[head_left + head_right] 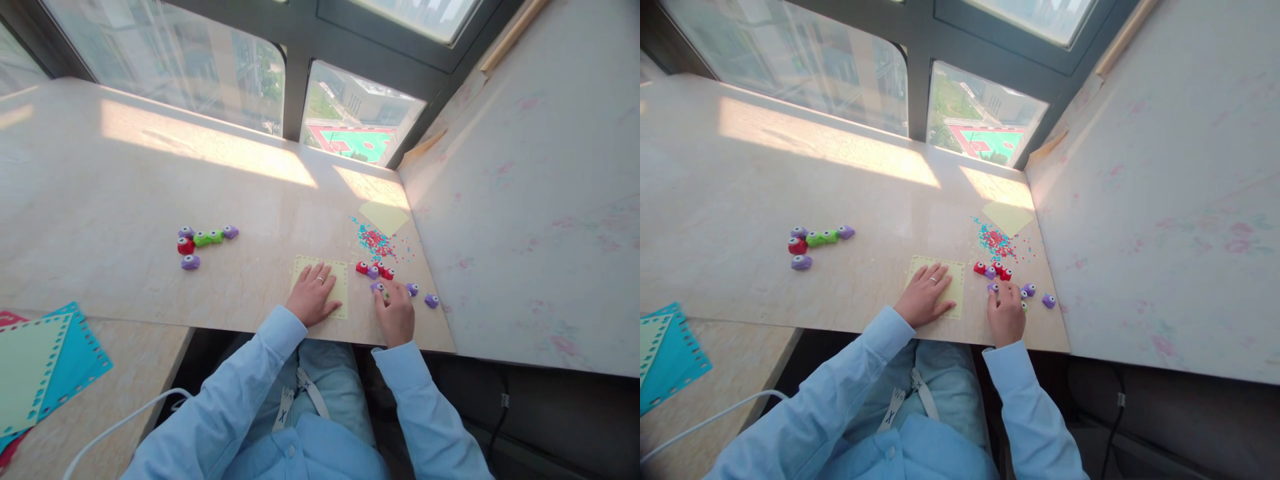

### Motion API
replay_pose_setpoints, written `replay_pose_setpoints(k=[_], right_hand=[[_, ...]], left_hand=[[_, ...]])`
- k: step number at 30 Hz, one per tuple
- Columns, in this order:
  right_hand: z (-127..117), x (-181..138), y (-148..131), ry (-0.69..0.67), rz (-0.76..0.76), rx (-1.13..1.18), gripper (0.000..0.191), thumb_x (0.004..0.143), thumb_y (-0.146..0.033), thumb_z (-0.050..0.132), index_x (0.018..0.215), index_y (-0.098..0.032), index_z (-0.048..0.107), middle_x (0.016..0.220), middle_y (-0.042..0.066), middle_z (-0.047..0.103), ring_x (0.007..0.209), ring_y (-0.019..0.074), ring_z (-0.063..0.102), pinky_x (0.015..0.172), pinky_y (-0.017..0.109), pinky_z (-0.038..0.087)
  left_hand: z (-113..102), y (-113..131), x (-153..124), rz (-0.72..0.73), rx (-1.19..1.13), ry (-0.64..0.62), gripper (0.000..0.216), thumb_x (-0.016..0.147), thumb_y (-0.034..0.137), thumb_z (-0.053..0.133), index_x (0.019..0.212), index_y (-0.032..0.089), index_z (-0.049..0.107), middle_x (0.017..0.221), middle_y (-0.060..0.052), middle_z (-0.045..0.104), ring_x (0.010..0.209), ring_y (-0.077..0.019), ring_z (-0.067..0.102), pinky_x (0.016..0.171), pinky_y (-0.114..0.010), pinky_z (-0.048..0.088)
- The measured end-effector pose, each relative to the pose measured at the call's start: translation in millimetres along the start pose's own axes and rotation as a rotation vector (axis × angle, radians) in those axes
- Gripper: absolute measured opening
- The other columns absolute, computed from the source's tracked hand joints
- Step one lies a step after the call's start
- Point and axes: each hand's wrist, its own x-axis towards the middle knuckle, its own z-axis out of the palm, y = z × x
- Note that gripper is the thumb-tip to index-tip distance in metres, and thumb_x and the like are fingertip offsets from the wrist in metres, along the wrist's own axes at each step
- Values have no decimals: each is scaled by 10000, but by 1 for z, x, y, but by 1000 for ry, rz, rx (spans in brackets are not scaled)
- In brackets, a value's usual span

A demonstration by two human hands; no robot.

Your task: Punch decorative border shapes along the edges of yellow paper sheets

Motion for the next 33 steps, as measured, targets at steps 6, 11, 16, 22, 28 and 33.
replay_pose_setpoints(k=[6,11,16,22,28,33], right_hand=[[5,-8,-10,-268,-176,23,311,927,-293,491,1087,-192,738,831,80,616,703,203,588,674,318,466],[12,-12,-9,-317,-148,-40,341,944,-318,468,1118,-196,735,783,63,621,704,197,591,664,292,449],[16,-11,-4,-274,-138,16,355,944,-331,456,1095,-177,738,856,85,674,748,209,621,708,309,470],[20,-14,0,-201,-153,82,405,958,-411,442,1067,-154,736,915,104,713,764,214,638,728,321,479],[22,-23,3,-100,-162,108,482,965,-498,430,1036,-134,738,843,92,715,696,192,629,663,297,468],[24,-27,4,-13,-189,80,488,968,-513,435,978,-143,753,878,87,737,717,188,660,661,276,472]], left_hand=[[0,-6,-3,-10,-21,104,493,908,418,575,1264,79,538,1421,-248,498,1416,-348,362,1135,-543,334],[-7,-19,-19,-51,-54,225,363,903,331,575,1205,131,580,1398,-209,530,1405,-340,380,1141,-568,336],[-19,-42,-45,-218,-46,461,267,904,290,566,1129,160,627,1269,-168,618,1287,-313,507,1062,-516,445],[-38,-76,-83,-472,94,704,242,883,279,566,1045,129,664,1139,-175,664,1093,-304,610,967,-487,500],[-52,-104,-109,-635,213,784,316,861,301,566,1111,119,631,1203,-184,631,1181,-322,561,1037,-505,436],[-58,-124,-122,-748,239,796,398,831,301,577,1178,106,586,1261,-213,584,1233,-338,515,1065,-512,403]])
